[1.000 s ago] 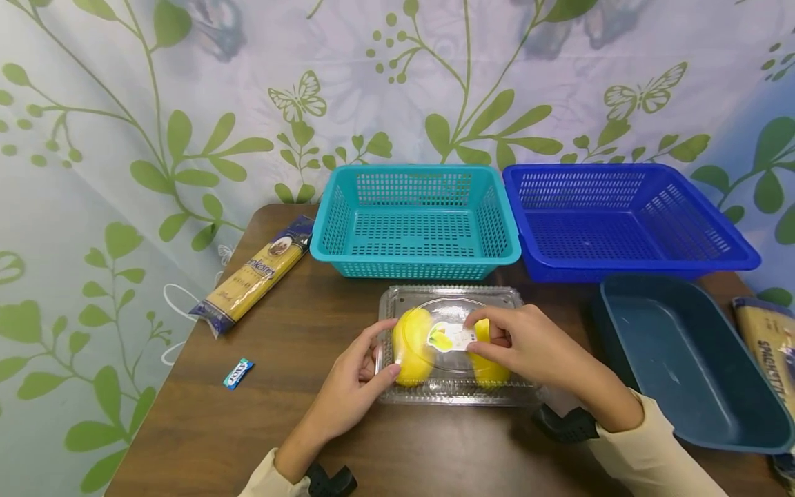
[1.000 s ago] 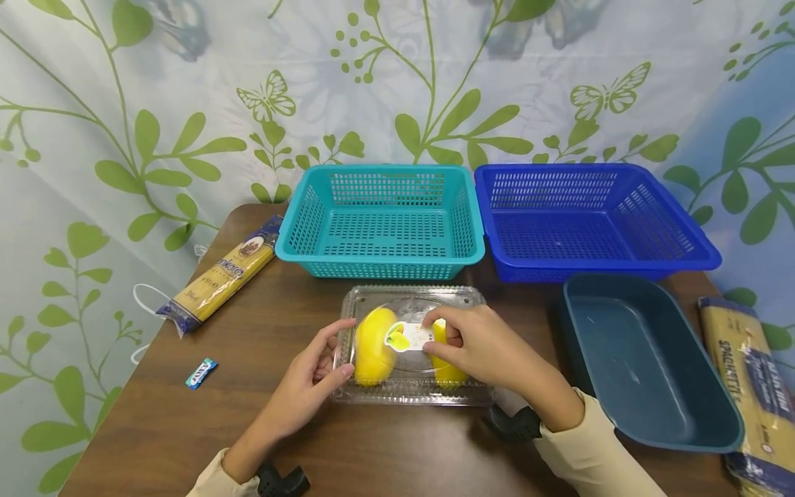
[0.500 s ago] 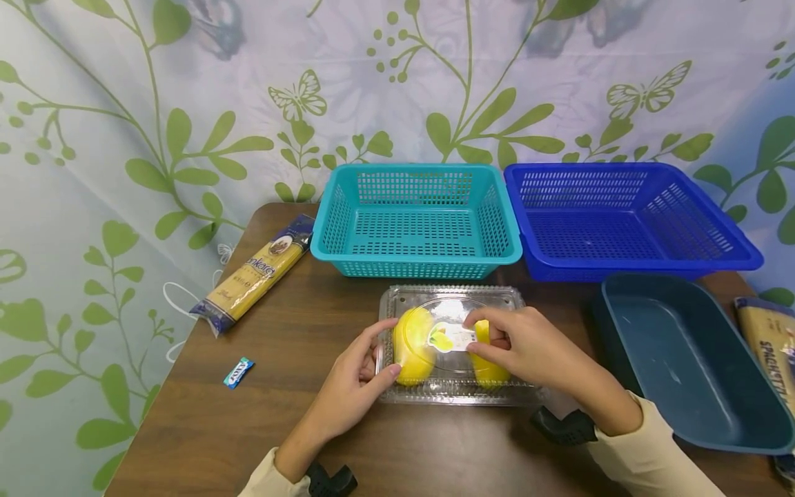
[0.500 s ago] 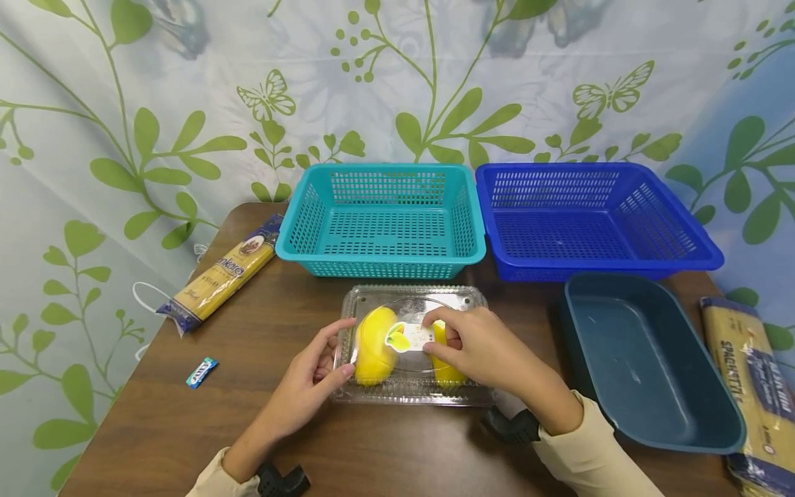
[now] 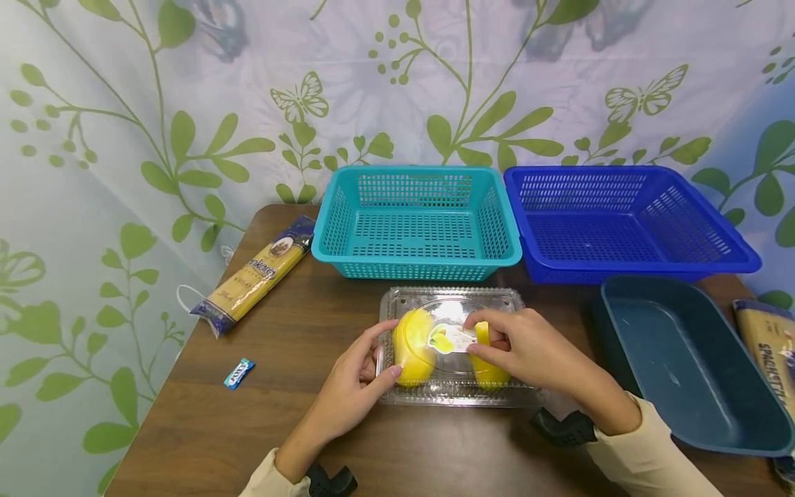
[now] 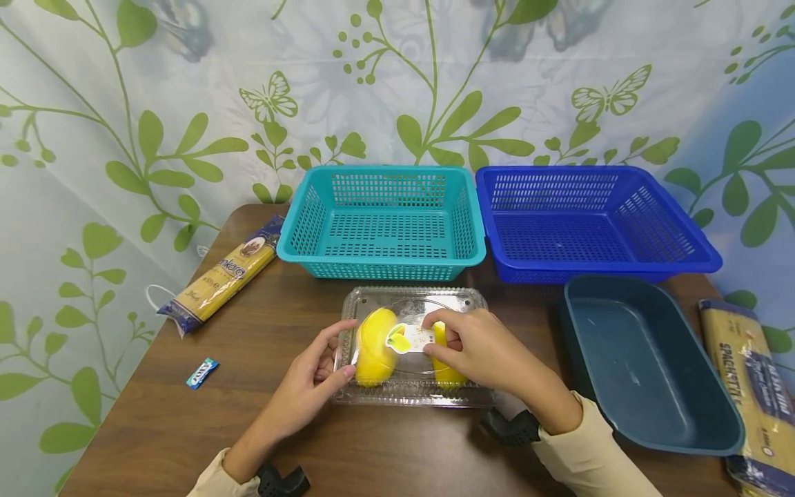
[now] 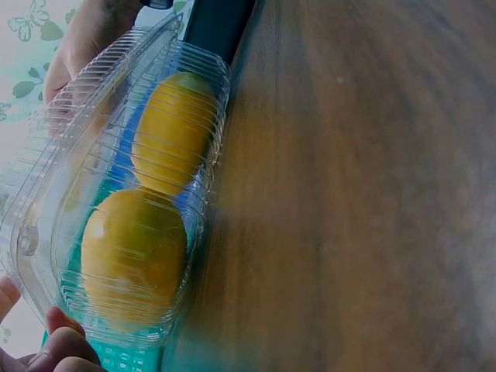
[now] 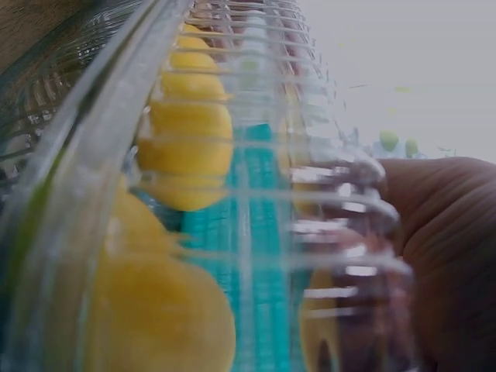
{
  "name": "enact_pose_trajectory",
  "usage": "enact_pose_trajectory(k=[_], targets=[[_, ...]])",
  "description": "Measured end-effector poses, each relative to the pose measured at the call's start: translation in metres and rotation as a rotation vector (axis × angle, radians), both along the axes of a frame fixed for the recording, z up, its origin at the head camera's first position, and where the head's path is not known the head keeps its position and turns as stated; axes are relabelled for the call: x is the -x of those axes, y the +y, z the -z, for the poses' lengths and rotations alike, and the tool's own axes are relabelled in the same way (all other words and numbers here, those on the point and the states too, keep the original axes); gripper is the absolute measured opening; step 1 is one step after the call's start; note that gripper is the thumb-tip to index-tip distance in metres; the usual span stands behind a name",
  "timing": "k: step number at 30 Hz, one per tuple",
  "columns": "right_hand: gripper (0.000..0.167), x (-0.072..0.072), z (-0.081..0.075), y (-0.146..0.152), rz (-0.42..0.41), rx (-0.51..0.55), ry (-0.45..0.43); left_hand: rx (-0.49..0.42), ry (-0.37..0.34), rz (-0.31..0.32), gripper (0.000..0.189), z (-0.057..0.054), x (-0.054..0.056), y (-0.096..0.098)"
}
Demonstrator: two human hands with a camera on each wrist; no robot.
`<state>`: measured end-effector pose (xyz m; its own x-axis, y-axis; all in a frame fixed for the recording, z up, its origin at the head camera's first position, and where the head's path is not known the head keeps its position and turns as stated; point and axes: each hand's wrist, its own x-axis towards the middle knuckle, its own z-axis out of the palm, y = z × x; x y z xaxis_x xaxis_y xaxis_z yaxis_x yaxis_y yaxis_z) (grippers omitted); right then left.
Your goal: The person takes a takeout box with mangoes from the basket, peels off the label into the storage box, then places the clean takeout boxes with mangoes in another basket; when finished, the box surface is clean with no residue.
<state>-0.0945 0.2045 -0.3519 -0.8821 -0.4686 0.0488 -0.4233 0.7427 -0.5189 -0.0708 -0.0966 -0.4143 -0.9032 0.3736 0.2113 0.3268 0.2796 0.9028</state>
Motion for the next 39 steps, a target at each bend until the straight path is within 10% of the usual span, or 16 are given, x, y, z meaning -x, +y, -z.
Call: enact_pose_trajectory(k=[39], targets=[[0.026,0.0010,0.0074,0.0048,-0.005,0.053,0.101,0.026,0.015,-0.002,0.057,0.0031,0.0001,-0.0005]])
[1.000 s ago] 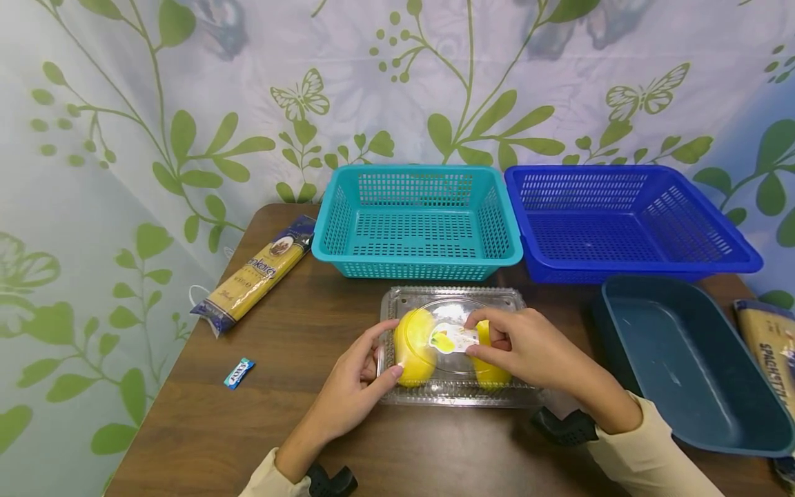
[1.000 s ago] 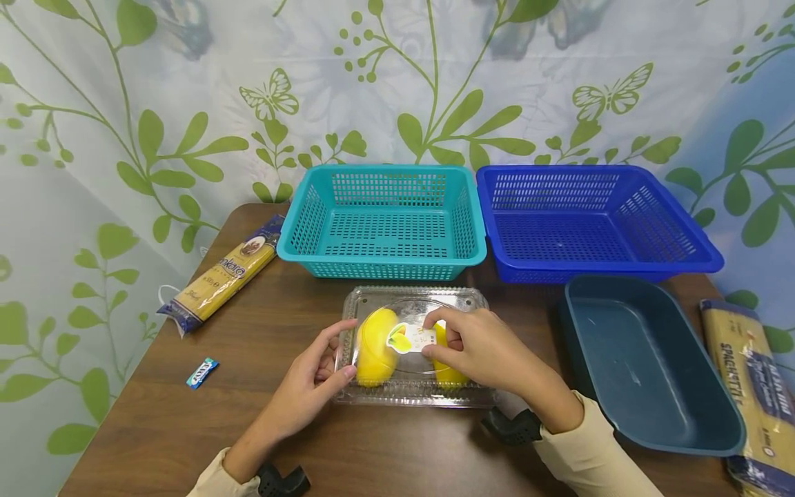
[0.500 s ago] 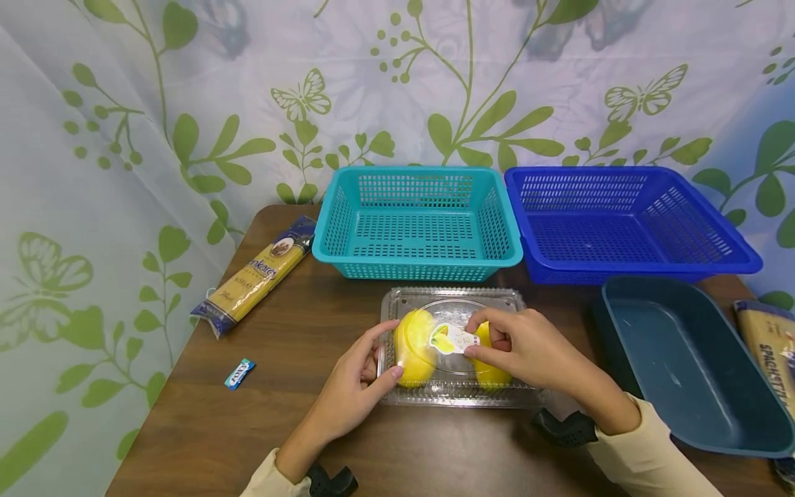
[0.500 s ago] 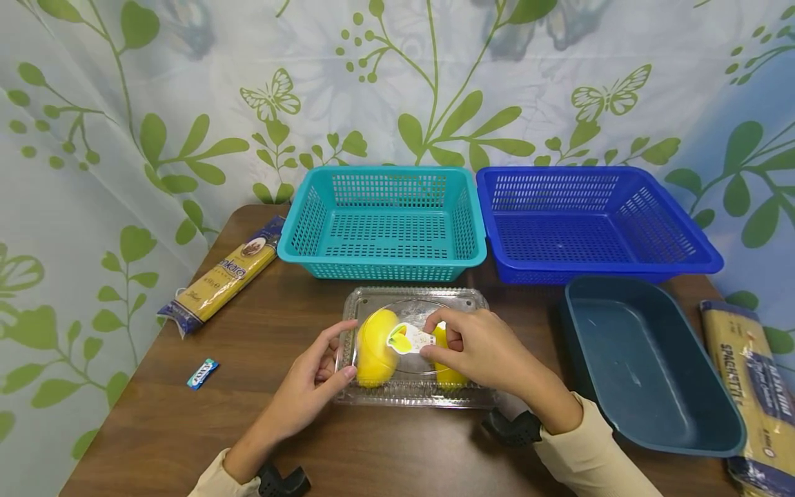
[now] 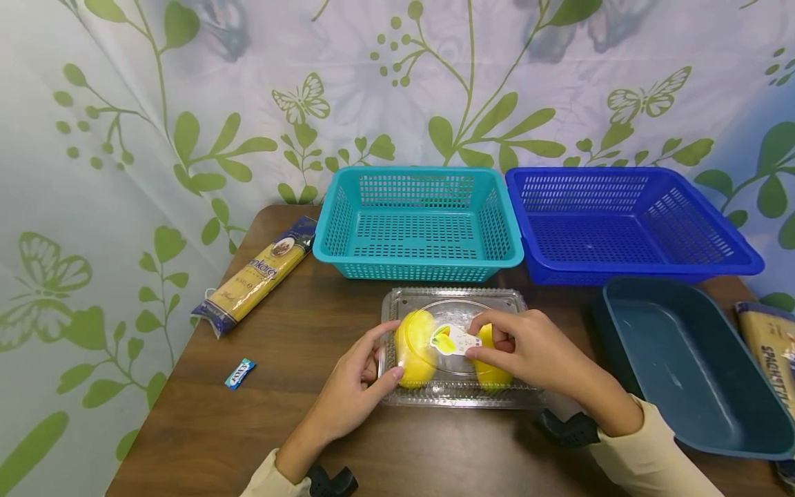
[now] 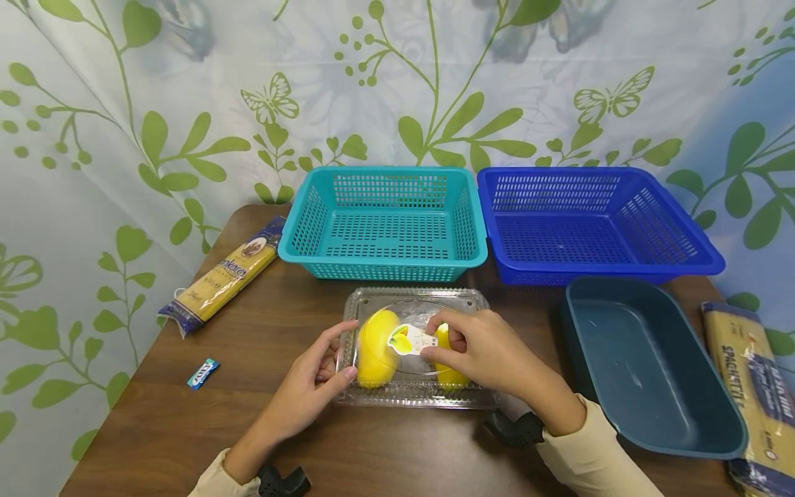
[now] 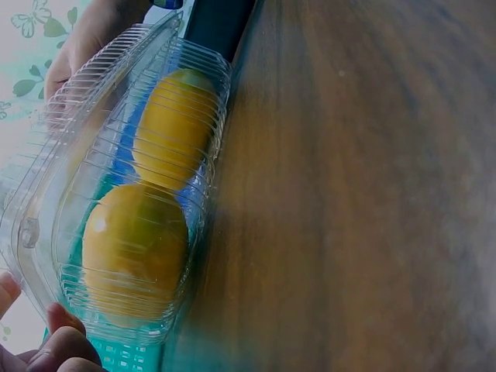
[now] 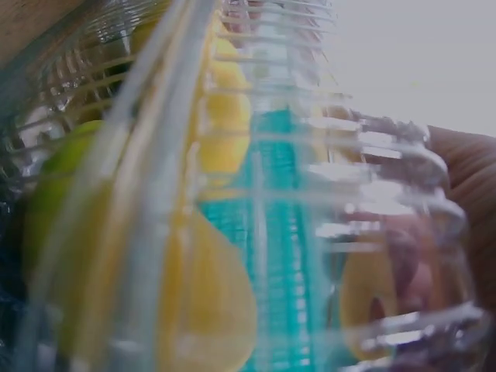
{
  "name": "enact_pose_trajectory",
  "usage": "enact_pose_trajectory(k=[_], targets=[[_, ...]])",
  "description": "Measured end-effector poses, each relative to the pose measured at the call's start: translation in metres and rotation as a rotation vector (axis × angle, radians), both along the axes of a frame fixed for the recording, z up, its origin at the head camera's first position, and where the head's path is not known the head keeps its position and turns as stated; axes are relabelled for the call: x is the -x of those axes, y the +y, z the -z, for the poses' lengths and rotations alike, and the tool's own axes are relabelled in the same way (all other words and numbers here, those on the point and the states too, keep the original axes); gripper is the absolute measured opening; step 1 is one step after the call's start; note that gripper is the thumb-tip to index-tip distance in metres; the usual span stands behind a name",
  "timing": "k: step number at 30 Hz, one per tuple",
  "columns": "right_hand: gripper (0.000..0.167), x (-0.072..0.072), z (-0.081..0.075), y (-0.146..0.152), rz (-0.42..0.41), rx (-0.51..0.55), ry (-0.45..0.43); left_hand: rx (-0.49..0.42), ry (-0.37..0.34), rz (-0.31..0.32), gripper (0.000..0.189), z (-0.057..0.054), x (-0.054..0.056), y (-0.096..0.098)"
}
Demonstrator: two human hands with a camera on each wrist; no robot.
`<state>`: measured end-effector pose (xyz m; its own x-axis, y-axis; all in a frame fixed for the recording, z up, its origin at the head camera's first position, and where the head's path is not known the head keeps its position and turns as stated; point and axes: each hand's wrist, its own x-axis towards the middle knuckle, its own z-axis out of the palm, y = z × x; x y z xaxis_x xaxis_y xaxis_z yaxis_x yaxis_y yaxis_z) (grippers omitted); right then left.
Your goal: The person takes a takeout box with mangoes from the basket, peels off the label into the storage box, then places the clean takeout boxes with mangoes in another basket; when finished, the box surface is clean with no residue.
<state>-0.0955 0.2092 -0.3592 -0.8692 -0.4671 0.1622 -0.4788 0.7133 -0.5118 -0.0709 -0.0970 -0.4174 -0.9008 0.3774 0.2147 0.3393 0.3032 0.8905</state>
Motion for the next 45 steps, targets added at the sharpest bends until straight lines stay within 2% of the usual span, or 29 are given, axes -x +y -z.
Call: enact_pose_trajectory(k=[5,20,25,30,38,45], targets=[[0.032,0.000,-0.001,-0.001,-0.018,-0.022,0.012,-0.002,0.013,0.005,0.057,0.000,0.000,0.000],[0.021,-0.002,0.001,-0.002,-0.019,-0.049,0.103,-0.016,0.026,0.014,0.058,-0.001,0.000,0.000],[0.017,-0.003,0.000,-0.001,-0.024,-0.024,0.086,-0.012,0.028,0.014,0.058,-0.001,0.000,0.000],[0.015,-0.003,-0.002,0.000,-0.032,0.024,0.108,-0.008,0.030,0.008,0.057,-0.001,0.000,0.000],[0.015,-0.005,-0.009,0.005,-0.002,0.051,0.120,-0.011,0.018,0.008,0.056,0.001,0.001,0.000],[0.021,-0.007,-0.018,0.014,0.037,0.068,0.211,-0.030,0.019,0.018,0.057,0.001,0.002,-0.001]])
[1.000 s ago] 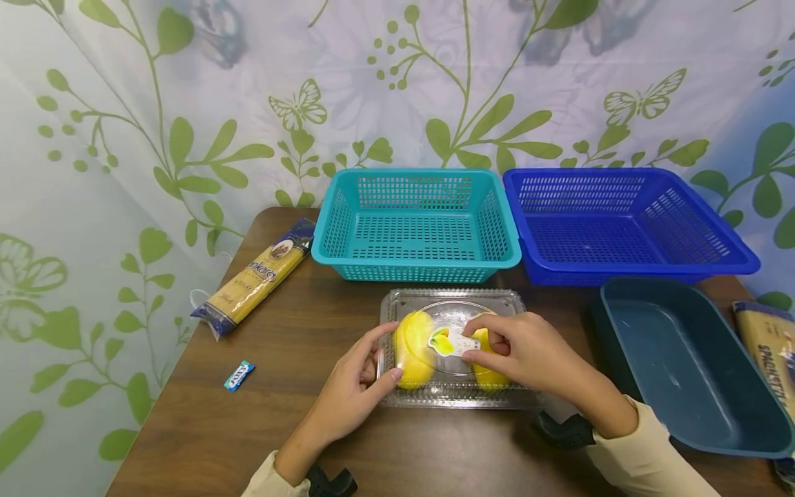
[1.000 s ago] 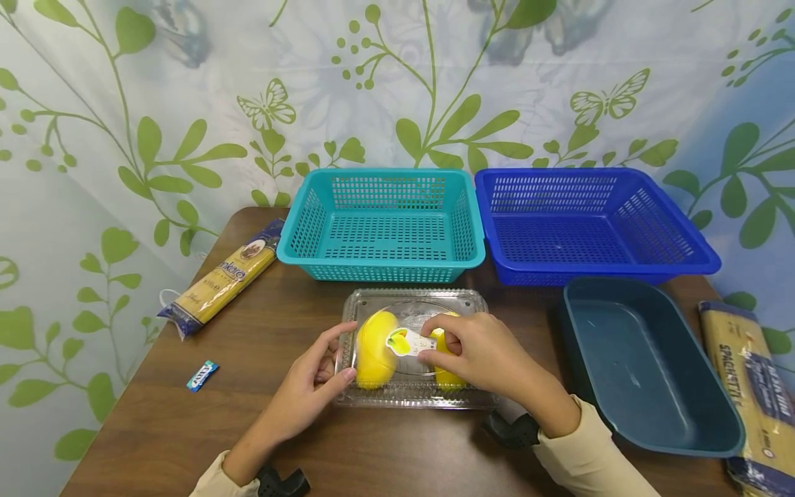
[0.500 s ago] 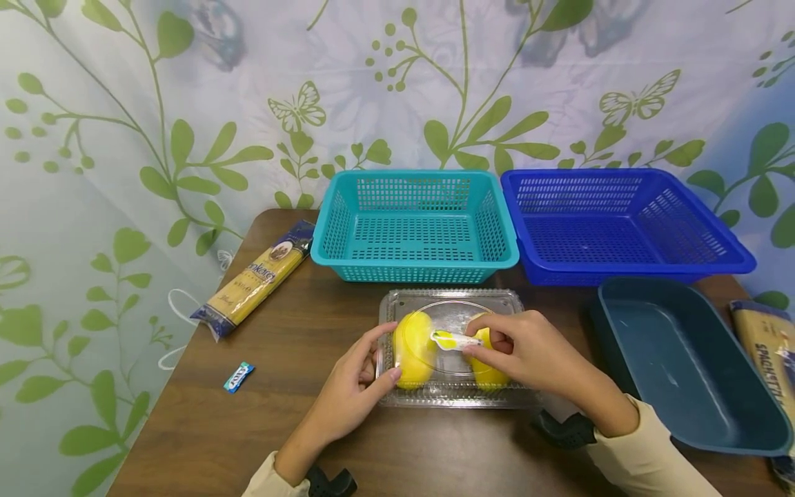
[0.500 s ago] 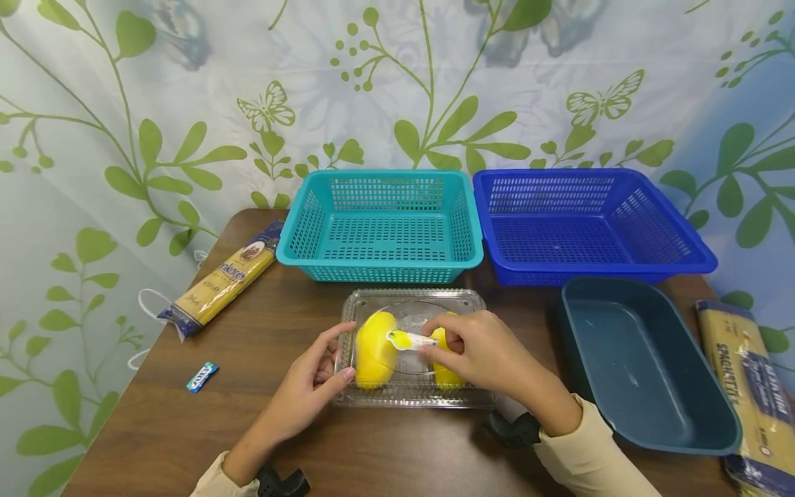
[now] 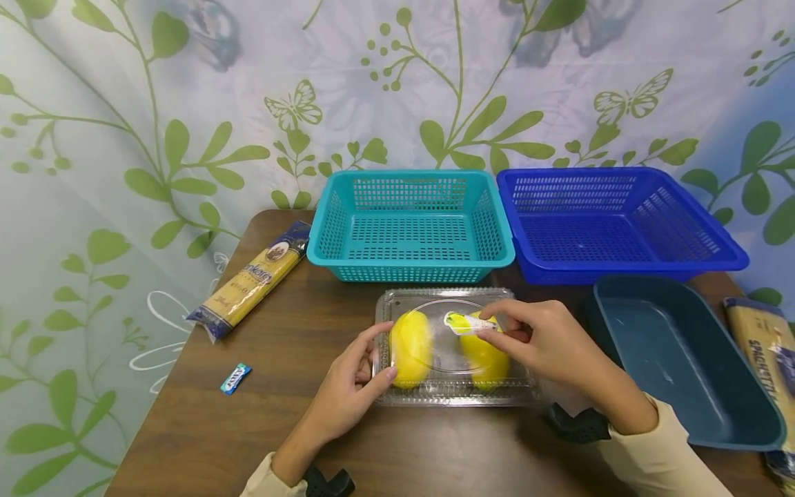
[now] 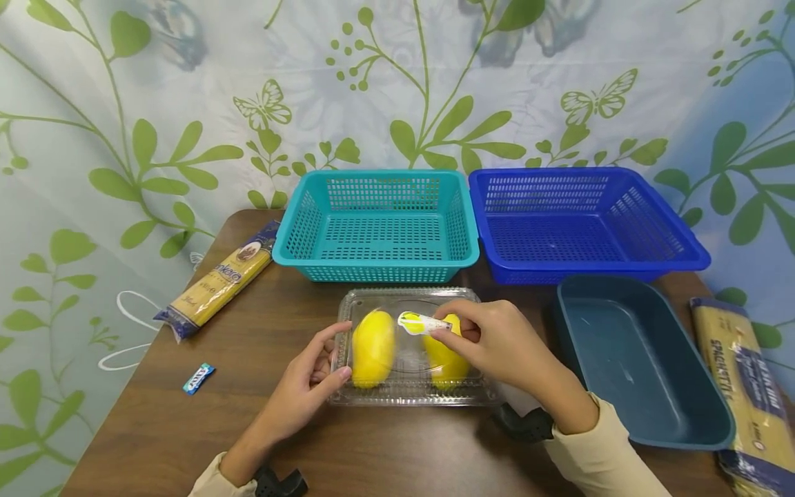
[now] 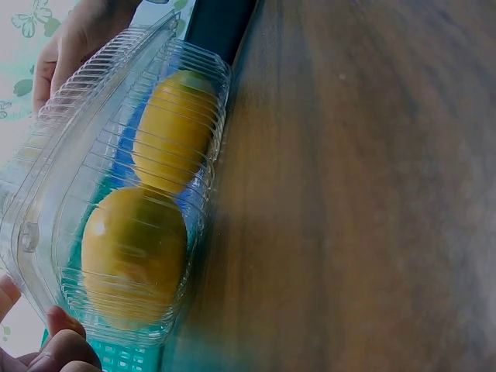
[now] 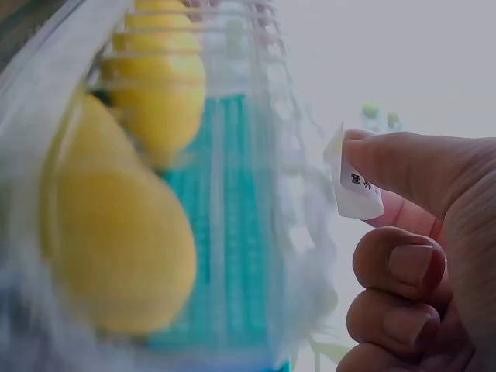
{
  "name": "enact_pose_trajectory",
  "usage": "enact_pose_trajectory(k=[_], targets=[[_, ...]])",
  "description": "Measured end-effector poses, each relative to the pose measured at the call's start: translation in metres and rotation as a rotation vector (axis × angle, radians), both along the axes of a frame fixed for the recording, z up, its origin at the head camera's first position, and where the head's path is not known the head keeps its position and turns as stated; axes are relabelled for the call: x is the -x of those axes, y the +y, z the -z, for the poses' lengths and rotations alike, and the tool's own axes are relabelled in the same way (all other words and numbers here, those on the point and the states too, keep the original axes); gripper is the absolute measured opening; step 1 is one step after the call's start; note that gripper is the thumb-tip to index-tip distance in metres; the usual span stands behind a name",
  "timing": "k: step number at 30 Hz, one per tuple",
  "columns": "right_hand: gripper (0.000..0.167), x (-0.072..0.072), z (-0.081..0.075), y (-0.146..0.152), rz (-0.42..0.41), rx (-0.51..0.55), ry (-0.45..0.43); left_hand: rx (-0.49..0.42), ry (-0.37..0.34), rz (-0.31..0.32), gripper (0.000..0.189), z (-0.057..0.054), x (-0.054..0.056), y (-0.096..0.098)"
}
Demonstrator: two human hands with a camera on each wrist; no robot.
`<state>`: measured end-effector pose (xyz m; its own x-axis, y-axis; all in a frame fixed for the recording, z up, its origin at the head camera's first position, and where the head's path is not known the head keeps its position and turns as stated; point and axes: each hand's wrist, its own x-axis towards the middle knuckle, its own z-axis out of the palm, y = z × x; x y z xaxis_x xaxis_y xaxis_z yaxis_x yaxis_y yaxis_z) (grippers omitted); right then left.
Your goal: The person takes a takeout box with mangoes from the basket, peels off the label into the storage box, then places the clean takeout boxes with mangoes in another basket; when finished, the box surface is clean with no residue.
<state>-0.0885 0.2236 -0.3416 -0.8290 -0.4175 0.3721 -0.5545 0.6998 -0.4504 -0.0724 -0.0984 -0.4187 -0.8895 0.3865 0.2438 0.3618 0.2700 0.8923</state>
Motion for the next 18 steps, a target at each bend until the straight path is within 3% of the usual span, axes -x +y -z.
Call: enact_pose_trajectory(k=[5,10,18], targets=[[0.022,-0.009,-0.003,0.016,0.080,-0.010,0.017,-0.006,0.013,-0.005,0.057,0.001,0.001,0.000],[0.023,-0.019,-0.004,0.036,0.222,-0.051,0.045,-0.006,0.017,-0.005,0.058,0.000,0.000,0.000],[0.026,-0.033,0.007,0.066,0.379,-0.011,0.137,-0.015,0.009,-0.005,0.057,0.001,0.000,0.000]])
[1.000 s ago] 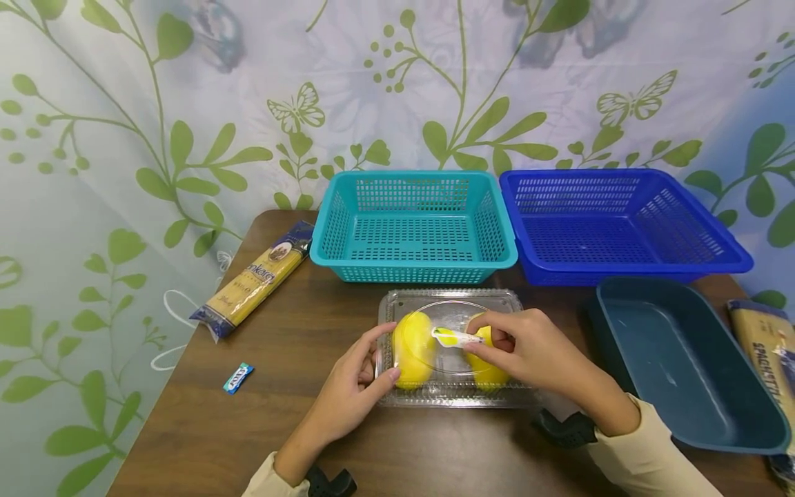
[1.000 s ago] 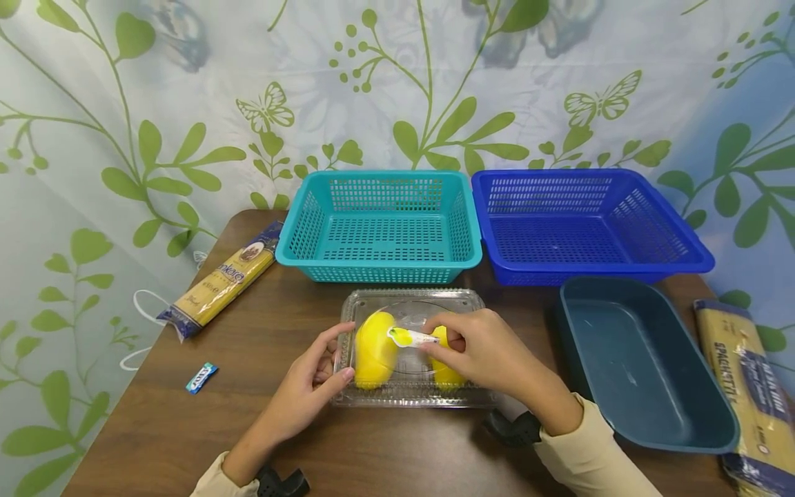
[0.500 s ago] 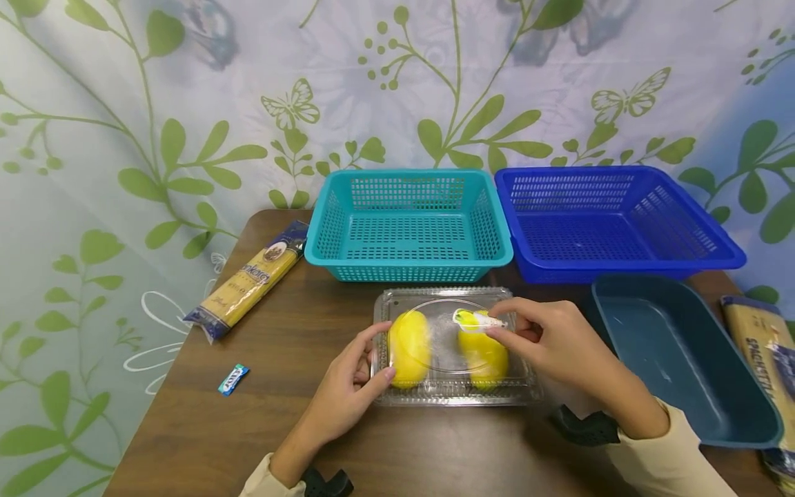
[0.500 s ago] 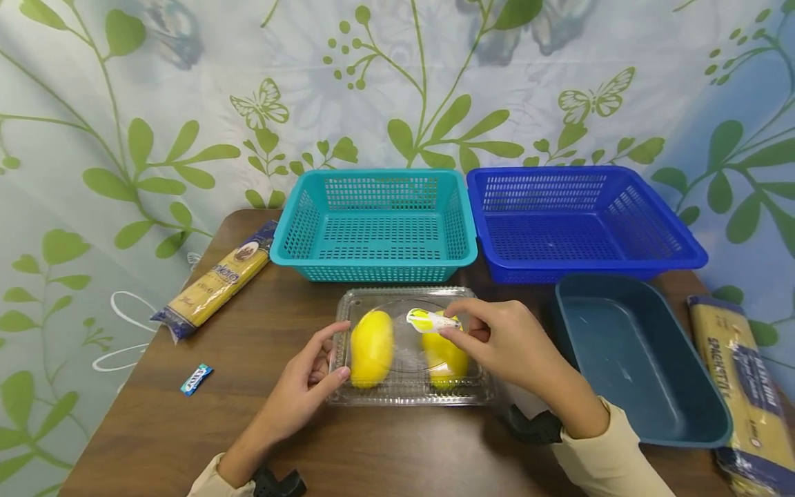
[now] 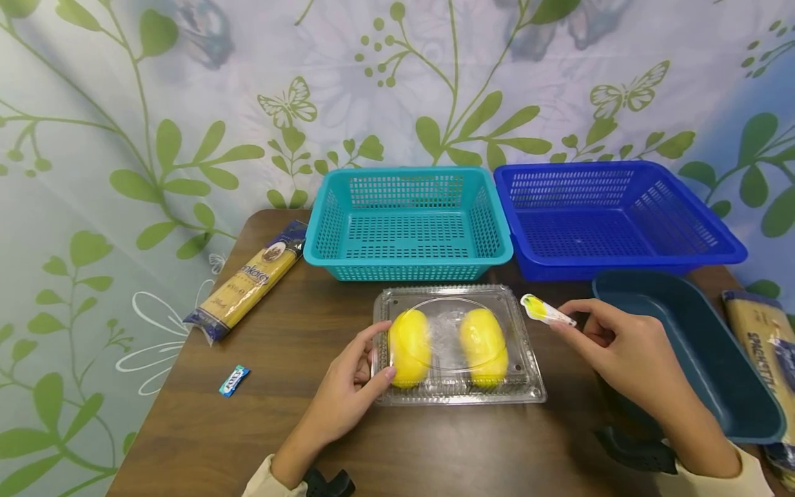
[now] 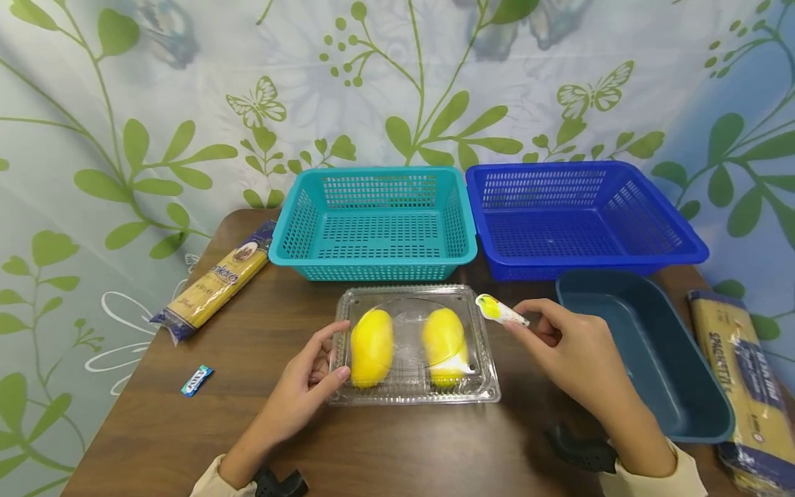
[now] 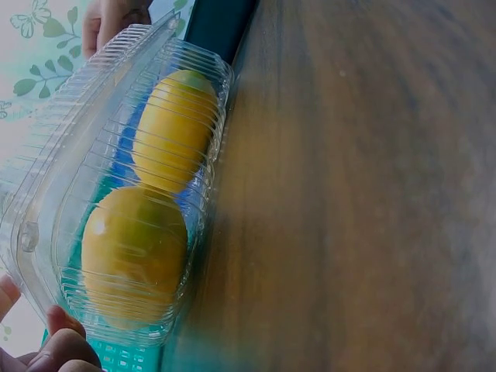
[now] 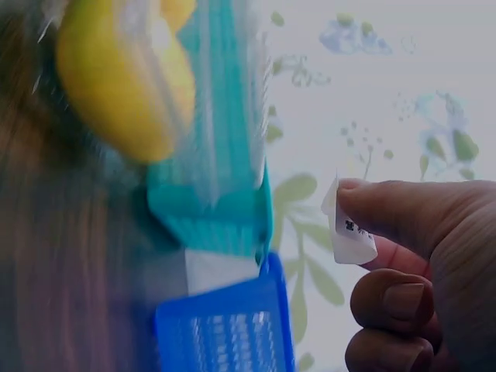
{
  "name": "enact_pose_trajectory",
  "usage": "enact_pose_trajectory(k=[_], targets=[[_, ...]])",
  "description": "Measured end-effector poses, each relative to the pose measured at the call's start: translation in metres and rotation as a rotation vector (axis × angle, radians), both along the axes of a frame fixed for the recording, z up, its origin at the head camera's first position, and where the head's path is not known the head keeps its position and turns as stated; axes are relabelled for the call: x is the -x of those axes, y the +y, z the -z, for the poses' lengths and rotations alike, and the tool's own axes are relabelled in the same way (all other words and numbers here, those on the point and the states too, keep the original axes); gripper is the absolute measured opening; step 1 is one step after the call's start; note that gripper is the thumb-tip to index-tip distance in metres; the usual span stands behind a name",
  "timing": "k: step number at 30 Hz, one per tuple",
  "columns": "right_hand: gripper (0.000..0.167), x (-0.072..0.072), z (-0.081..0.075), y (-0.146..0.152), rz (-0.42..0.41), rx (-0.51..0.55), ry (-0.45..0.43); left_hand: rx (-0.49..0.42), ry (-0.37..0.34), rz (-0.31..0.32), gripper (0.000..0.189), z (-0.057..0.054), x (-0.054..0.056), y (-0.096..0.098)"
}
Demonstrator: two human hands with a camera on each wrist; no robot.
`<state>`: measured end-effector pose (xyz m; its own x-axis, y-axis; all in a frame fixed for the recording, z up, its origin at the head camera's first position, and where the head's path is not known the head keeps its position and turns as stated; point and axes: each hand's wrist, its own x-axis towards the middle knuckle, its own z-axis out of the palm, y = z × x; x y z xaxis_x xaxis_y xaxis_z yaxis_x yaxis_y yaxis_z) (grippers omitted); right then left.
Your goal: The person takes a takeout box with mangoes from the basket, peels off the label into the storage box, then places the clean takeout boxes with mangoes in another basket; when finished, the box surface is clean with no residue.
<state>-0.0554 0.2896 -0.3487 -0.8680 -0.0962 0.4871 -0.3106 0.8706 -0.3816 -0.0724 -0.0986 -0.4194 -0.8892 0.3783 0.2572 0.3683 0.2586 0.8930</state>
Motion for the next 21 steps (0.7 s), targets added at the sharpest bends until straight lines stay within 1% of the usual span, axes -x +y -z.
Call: enact_pose_trajectory(k=[6,9,15,18,21], targets=[[0.024,-0.013,0.007,0.022,0.114,-0.006,-0.012,-0.012,-0.005,0.008,0.057,-0.001,0.000,0.000],[0.024,-0.020,0.007,0.031,0.183,-0.007,-0.045,-0.016,-0.005,0.012,0.057,-0.002,0.000,0.000],[0.039,-0.032,0.005,0.048,0.345,-0.023,-0.154,-0.017,-0.017,0.007,0.057,-0.002,0.000,-0.001],[0.043,-0.036,0.007,0.058,0.401,-0.040,-0.184,-0.013,-0.023,0.004,0.057,-0.002,0.000,-0.001],[0.048,-0.039,0.011,0.069,0.449,-0.059,-0.236,-0.007,-0.039,0.004,0.057,-0.002,-0.001,0.000]])
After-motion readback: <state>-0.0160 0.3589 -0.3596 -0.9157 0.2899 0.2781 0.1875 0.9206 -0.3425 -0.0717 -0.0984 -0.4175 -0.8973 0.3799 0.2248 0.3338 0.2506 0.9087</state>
